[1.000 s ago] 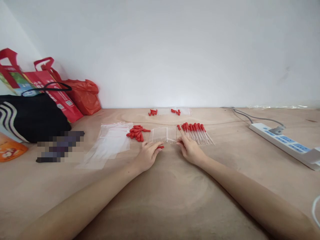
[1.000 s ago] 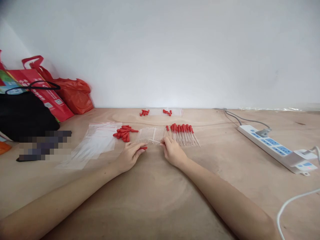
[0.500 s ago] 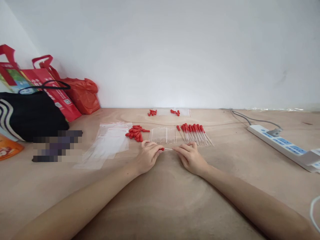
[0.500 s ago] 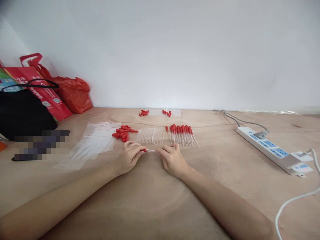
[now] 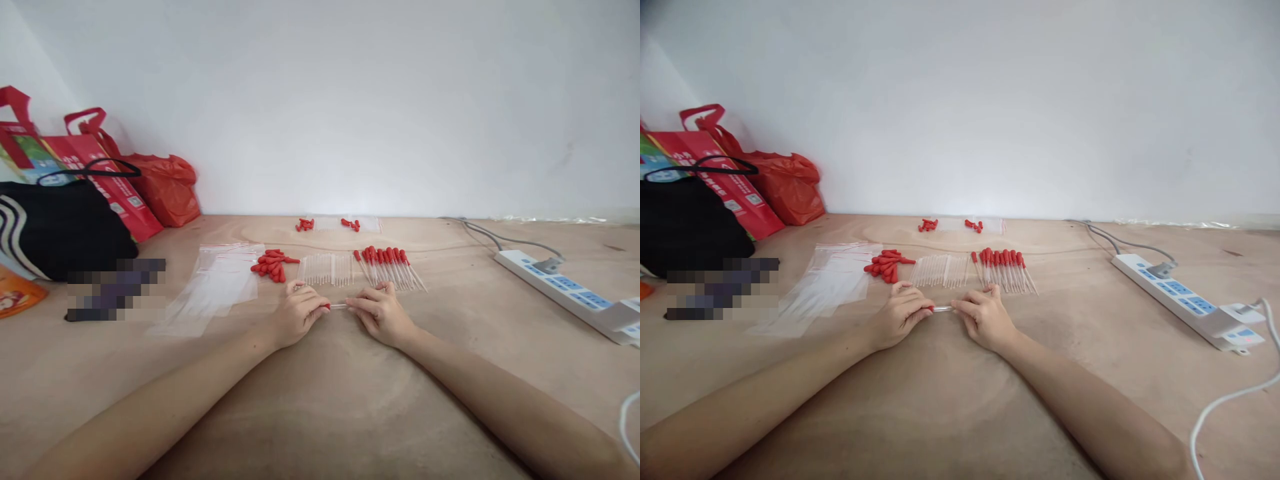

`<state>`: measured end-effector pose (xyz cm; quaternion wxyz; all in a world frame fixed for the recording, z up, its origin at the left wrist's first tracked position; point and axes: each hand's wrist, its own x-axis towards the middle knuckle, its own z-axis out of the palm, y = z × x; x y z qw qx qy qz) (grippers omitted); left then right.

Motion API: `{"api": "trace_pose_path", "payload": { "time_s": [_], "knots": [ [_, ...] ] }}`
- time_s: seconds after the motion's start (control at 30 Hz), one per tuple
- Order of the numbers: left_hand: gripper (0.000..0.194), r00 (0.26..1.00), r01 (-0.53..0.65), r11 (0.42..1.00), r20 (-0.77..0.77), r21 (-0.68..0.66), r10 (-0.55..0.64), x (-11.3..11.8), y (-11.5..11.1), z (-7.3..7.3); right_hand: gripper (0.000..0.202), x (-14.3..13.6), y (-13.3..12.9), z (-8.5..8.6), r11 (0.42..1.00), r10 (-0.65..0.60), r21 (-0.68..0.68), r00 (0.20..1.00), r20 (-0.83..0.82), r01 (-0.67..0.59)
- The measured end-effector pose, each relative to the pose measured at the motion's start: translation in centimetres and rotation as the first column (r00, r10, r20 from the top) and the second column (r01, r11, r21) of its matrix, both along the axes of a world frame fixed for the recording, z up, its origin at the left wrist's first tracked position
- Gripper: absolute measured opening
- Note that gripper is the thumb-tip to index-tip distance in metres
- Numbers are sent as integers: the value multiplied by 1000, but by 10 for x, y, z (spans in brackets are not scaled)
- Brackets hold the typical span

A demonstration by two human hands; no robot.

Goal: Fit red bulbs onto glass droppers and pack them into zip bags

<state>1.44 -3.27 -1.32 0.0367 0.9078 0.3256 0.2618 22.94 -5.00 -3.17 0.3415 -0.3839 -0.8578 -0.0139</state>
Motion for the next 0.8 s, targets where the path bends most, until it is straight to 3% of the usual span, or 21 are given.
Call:
{"api": "trace_pose_path", "payload": {
  "time_s": [0.63, 0.8],
  "knots": [
    [24, 999, 25, 999, -34, 24, -24, 0, 0, -2, 25, -7, -2, 9, 988, -37, 155, 986, 162, 12],
    [24, 998, 53, 998, -45, 40, -51, 1, -1, -2, 27, -13, -3, 11, 991, -25, 137, 985, 169, 1]
  ]
}}
